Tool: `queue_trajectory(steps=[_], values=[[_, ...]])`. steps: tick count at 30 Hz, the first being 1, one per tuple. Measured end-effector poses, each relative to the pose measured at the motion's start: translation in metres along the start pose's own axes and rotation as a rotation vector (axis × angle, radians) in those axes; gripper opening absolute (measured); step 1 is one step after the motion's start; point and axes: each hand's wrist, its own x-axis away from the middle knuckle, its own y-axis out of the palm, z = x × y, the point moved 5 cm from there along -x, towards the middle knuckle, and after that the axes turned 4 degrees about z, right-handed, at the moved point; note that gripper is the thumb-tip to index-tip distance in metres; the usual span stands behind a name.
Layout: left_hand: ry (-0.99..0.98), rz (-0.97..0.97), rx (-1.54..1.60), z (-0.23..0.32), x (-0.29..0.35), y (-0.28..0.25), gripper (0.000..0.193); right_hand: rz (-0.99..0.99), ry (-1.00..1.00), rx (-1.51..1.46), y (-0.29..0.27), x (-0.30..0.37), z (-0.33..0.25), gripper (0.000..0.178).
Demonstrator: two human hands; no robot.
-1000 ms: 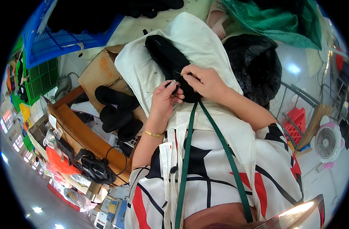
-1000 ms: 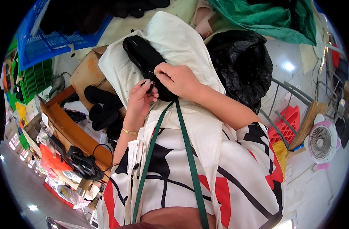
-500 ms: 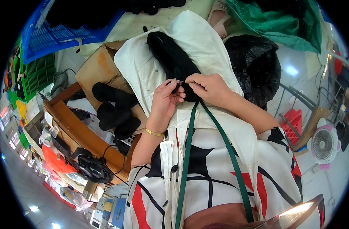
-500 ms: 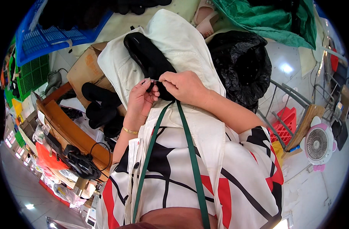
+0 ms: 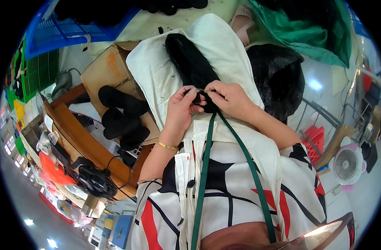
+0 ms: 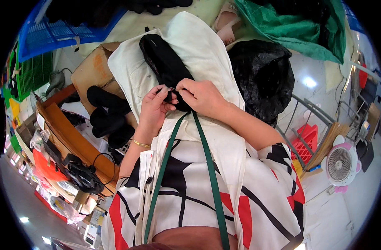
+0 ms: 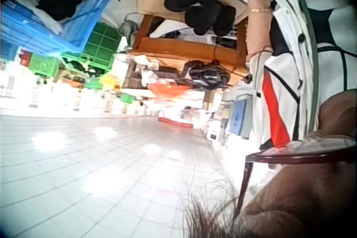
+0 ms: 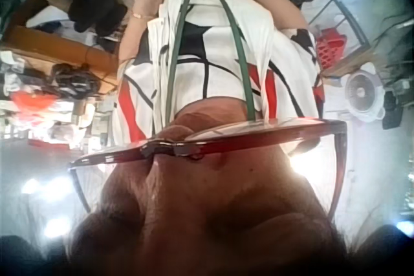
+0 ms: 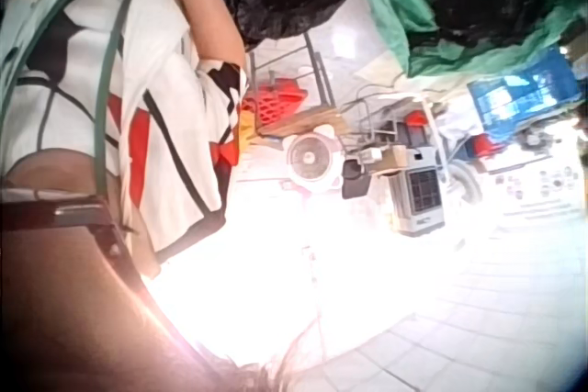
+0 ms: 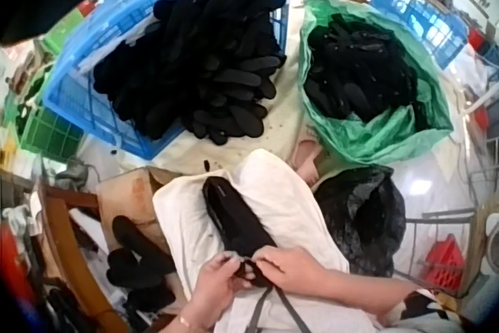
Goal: The person sits on the floor in a workshop and sews black shoe insoles by hand using a needle and thread. They pick up insoles from a nearby pile, stitch them, and place the finished items into a green mesh bag.
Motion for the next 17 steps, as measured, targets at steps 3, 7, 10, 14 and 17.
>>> queue_trajectory(steps=[3, 7, 10, 14, 17], values=[[0.041, -0.010, -0.057, -0.001, 0.001, -0.002, 0.018, -0.117, 0.198, -0.130, 0.001, 0.000, 0.002, 0.012], [0.076, -0.014, -0.211, 0.000, 0.001, -0.002, 0.019, -0.169, 0.361, -0.251, 0.005, 0.001, 0.010, 0.014], [0.077, -0.018, -0.215, 0.000, 0.001, -0.002, 0.017, -0.168, 0.417, -0.273, 0.009, -0.001, 0.010, 0.015], [0.081, -0.011, -0.259, 0.002, 0.000, -0.005, 0.015, -0.165, 0.441, -0.266, 0.012, -0.003, 0.009, 0.015], [0.080, -0.017, -0.263, 0.003, 0.000, -0.006, 0.014, -0.173, 0.451, -0.247, 0.013, -0.004, 0.008, 0.015]])
